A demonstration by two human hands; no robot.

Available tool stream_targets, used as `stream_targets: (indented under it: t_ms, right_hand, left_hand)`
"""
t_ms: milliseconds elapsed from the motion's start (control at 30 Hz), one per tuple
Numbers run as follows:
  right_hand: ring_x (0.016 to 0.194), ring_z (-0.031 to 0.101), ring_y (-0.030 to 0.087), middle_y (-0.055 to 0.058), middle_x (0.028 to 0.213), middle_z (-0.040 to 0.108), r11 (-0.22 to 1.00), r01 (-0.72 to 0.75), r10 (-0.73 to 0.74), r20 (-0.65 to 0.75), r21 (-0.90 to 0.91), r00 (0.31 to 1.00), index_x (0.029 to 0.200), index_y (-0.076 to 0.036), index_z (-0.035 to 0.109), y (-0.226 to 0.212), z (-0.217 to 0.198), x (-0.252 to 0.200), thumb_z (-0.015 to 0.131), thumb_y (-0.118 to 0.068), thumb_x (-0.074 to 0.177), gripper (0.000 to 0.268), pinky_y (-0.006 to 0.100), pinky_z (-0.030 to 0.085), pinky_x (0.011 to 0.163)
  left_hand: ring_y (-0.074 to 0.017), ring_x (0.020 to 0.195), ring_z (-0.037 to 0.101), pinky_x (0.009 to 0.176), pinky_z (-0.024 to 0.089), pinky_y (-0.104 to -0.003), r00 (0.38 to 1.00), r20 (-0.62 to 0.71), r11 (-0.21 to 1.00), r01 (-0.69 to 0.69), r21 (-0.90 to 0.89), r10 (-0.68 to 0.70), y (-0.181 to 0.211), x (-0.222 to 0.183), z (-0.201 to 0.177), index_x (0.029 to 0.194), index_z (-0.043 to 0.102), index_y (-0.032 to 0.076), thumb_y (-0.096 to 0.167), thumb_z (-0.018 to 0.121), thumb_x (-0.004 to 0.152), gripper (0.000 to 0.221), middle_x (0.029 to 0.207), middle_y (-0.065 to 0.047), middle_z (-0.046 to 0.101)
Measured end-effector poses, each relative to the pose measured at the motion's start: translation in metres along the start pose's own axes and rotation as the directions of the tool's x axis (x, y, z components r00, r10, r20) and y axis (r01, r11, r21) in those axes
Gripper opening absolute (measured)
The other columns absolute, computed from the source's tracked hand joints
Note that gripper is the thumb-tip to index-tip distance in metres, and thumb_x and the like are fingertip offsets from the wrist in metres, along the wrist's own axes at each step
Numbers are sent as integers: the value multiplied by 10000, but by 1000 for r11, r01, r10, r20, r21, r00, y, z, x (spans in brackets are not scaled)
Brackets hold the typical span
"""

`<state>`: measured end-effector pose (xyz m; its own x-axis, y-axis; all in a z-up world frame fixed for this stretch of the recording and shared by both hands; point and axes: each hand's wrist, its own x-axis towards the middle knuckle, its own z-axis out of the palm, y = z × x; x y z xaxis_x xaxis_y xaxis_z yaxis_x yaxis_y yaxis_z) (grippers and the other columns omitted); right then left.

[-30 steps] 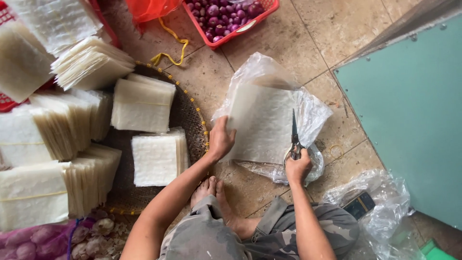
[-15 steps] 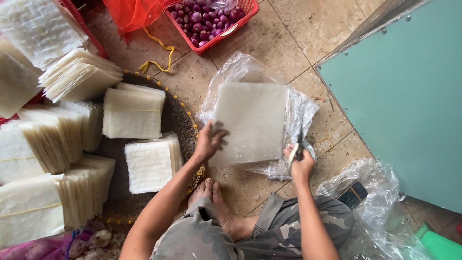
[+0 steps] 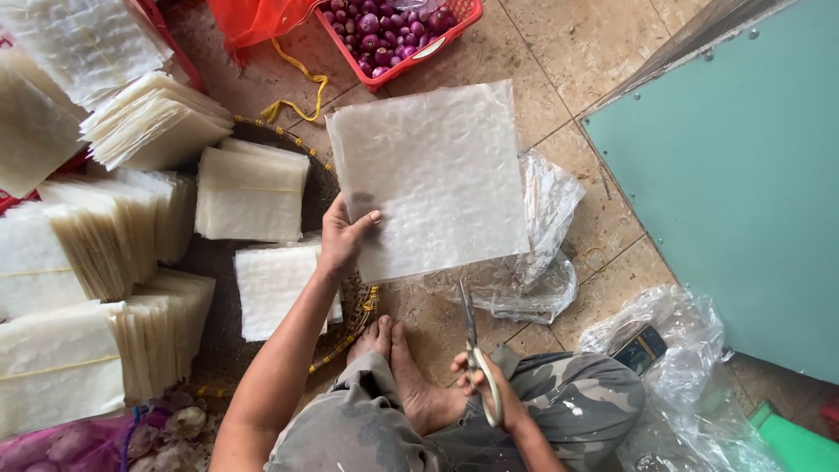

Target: Cutting large sheets of rice paper into smaller squares using scissors and bundling them into stacks.

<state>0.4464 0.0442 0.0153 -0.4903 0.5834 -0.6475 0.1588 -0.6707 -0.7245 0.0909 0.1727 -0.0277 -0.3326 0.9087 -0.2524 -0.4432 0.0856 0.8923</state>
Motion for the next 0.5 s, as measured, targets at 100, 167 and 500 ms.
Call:
stream_targets:
  t_ms: [100, 167, 500]
  right_hand:
    - [880, 607, 191, 153, 1123, 635, 1000, 4, -4, -8, 25, 1000, 1247, 28, 604, -7, 9, 21, 463, -43, 820, 455, 308, 521, 792]
    - [888, 608, 183, 138, 1112, 632, 1000, 2, -2, -17, 28, 1000, 1262, 15, 597, -15, 15, 32, 471, -72, 840, 449, 308, 514, 796]
    - [551, 523, 108, 17, 667, 544, 988, 23, -43, -128, -153, 991, 908, -54, 637, -41, 40, 39, 535, -672, 865, 628, 262, 451, 498]
  left_hand:
    - [-165, 719, 711, 553, 602, -280, 999, 26, 999, 33, 28, -33, 16, -15, 12, 1189, 592, 43, -24, 711, 899, 321, 906, -109, 720]
    - [-162, 725, 706, 573, 599, -278, 999, 32, 999, 42, 16, -42, 8, -18, 9, 1198, 593, 34, -23, 719, 893, 335, 917, -108, 717]
    - [-162, 783, 724, 669, 596, -249, 999, 48, 999, 4, 35, -5, -2, -21, 2, 1177, 623, 25, -31, 749, 875, 332, 959, -110, 731]
